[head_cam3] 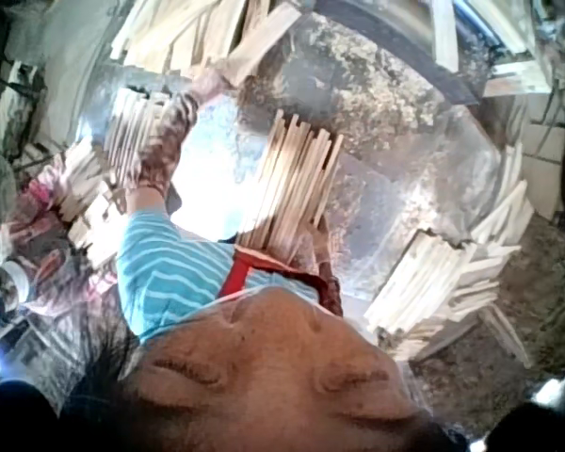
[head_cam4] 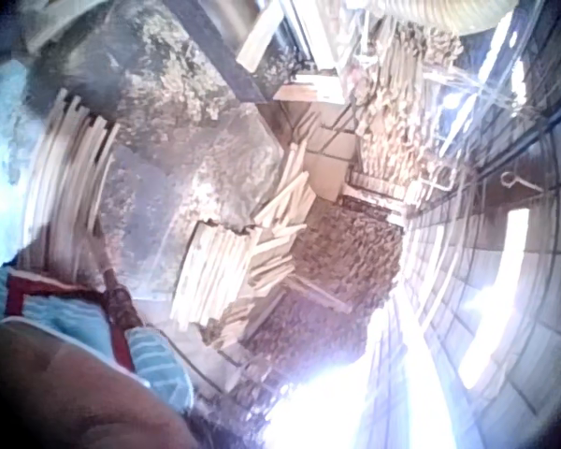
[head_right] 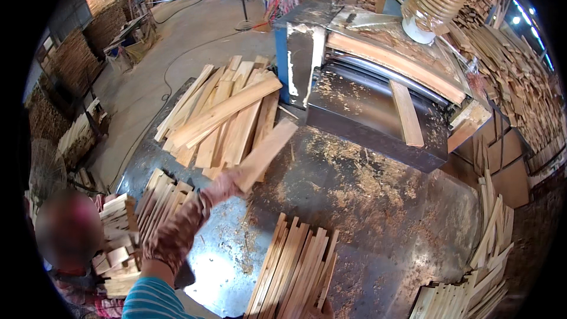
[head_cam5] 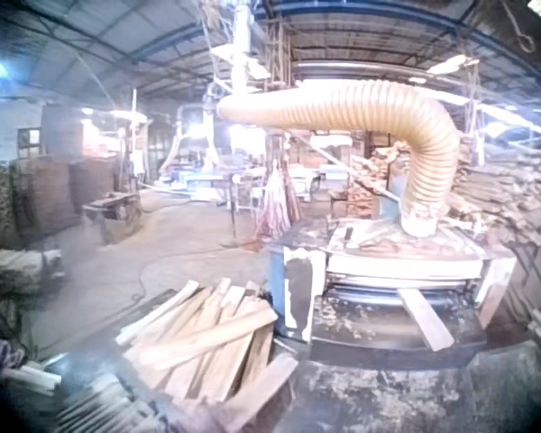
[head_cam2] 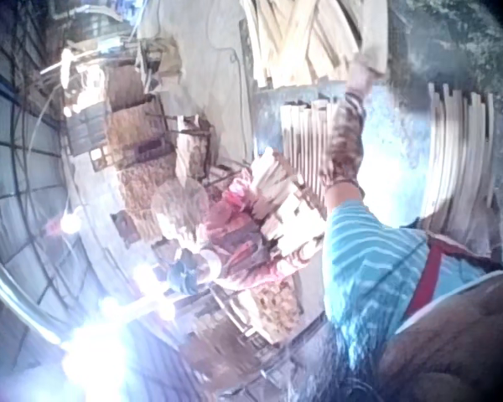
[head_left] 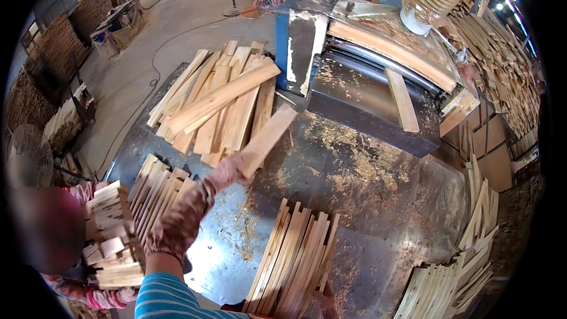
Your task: The person picks up thin wooden planks from a workbench and stacks them into neat piles. They repeatedly gather planks, align them, and place them onto a growing stack on the bench and later onto a metal rack.
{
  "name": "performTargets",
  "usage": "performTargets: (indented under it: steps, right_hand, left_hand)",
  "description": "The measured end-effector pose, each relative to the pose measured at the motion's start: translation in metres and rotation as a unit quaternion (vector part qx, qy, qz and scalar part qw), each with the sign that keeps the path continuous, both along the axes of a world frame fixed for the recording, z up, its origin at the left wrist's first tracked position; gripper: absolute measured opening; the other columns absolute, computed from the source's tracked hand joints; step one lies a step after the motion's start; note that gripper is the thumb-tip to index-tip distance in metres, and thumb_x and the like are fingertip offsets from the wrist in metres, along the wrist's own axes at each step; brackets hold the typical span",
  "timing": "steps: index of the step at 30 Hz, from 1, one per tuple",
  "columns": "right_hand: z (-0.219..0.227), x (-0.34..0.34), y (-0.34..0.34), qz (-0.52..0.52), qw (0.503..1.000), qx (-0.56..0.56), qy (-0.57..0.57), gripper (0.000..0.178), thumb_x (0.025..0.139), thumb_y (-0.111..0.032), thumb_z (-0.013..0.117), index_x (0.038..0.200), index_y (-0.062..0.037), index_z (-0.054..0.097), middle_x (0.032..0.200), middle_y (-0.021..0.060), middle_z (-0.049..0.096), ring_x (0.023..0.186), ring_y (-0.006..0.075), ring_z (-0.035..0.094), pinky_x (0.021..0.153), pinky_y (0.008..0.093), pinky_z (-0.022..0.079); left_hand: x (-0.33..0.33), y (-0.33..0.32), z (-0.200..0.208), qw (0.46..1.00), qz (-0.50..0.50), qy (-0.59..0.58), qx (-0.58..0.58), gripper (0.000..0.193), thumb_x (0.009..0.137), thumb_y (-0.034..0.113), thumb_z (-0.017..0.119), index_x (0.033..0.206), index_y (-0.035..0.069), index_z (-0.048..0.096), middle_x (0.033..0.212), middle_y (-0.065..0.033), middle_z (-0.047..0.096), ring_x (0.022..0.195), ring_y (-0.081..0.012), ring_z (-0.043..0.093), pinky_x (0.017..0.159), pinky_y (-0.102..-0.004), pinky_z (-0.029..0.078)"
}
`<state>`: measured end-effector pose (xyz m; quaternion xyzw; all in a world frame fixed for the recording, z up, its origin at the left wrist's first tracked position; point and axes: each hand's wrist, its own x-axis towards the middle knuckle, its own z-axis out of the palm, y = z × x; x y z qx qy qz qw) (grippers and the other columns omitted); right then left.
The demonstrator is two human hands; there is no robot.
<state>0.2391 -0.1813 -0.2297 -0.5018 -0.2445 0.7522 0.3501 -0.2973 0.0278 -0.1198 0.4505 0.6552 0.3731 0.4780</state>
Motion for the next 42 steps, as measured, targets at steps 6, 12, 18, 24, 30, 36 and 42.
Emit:
performTargets:
  steps: [6, 12, 18, 24, 30, 36, 42]
  right_hand:
    - [0.01, 0.015, -0.006, -0.002, 0.998, -0.058, -0.011, 0.057, 0.082, -0.006, 0.075, 0.135, -0.003, 0.052, 0.086, 0.0074, 0.063, 0.063, 0.0157, 0.058, 0.053, 0.0308, 0.046]
    - [-0.01, 0.03, -0.025, -0.011, 0.999, -0.021, -0.034, 0.052, 0.086, -0.004, 0.069, 0.134, -0.0033, 0.051, 0.081, 0.0047, 0.06, 0.058, 0.0129, 0.053, 0.048, 0.0292, 0.039]
    - [0.035, 0.015, -0.03, -0.008, 0.999, -0.01, -0.03, 0.051, 0.086, -0.003, 0.068, 0.135, 0.0009, 0.053, 0.082, 0.0051, 0.061, 0.058, 0.0139, 0.054, 0.048, 0.0292, 0.04]
    - [0.069, 0.004, -0.029, 0.033, 0.966, 0.16, -0.2, 0.053, 0.088, -0.012, 0.065, 0.136, 0.0053, 0.053, 0.105, 0.0076, 0.069, 0.087, 0.0162, 0.064, 0.076, 0.0299, 0.053]
    - [0.13, -0.012, 0.014, -0.06, 0.997, -0.003, -0.048, 0.042, 0.089, -0.014, 0.062, 0.126, 0.0045, 0.059, 0.114, 0.0095, 0.068, 0.094, 0.0197, 0.067, 0.082, 0.0318, 0.055]
    - [0.13, -0.063, 0.014, 0.039, 0.995, 0.046, 0.08, 0.036, 0.093, -0.015, 0.059, 0.121, 0.0071, 0.059, 0.107, 0.0116, 0.069, 0.097, 0.0191, 0.069, 0.08, 0.034, 0.058]
    - [0.095, -0.053, -0.018, 0.213, 0.896, 0.253, -0.297, 0.03, 0.096, -0.025, 0.063, 0.111, -0.0004, 0.07, 0.103, 0.0134, 0.073, 0.097, 0.0241, 0.068, 0.086, 0.0367, 0.054]
  left_hand:
    - [0.067, -0.118, -0.01, 0.845, 0.144, -0.514, -0.031, 0.057, 0.094, 0.027, 0.068, 0.14, 0.001, 0.048, 0.119, -0.0154, 0.066, 0.099, -0.0296, 0.07, 0.087, -0.0445, 0.061]
    - [0.095, -0.175, 0.021, 0.829, 0.147, -0.54, 0.003, 0.066, 0.091, 0.027, 0.072, 0.146, 0.004, 0.043, 0.122, -0.0138, 0.065, 0.102, -0.0292, 0.07, 0.086, -0.0439, 0.061]
    - [0.084, -0.165, 0.07, 0.851, 0.187, -0.488, 0.051, 0.064, 0.091, 0.027, 0.072, 0.144, 0.005, 0.044, 0.122, -0.0117, 0.064, 0.098, -0.0263, 0.069, 0.086, -0.0416, 0.062]
    - [-0.05, -0.076, 0.088, 0.868, 0.357, -0.241, 0.248, 0.032, 0.098, 0.029, 0.061, 0.121, 0.008, 0.055, 0.091, -0.0041, 0.056, 0.075, -0.0223, 0.059, 0.068, -0.0364, 0.055]
    - [0.123, -0.089, 0.018, 0.948, 0.047, -0.302, 0.092, 0.058, 0.092, 0.033, 0.067, 0.136, 0.004, 0.044, 0.116, -0.0091, 0.058, 0.107, -0.0245, 0.058, 0.094, -0.0386, 0.05]
    - [0.297, -0.192, 0.038, 0.909, -0.027, -0.407, -0.086, 0.063, 0.092, 0.038, 0.071, 0.14, 0.003, 0.052, 0.132, -0.0121, 0.061, 0.114, -0.0231, 0.061, 0.1, -0.0393, 0.049]
    - [0.205, -0.257, -0.059, 0.963, 0.125, -0.227, -0.072, 0.04, 0.09, 0.021, 0.074, 0.122, -0.002, 0.066, 0.103, -0.0046, 0.071, 0.088, -0.0118, 0.061, 0.08, -0.0297, 0.051]
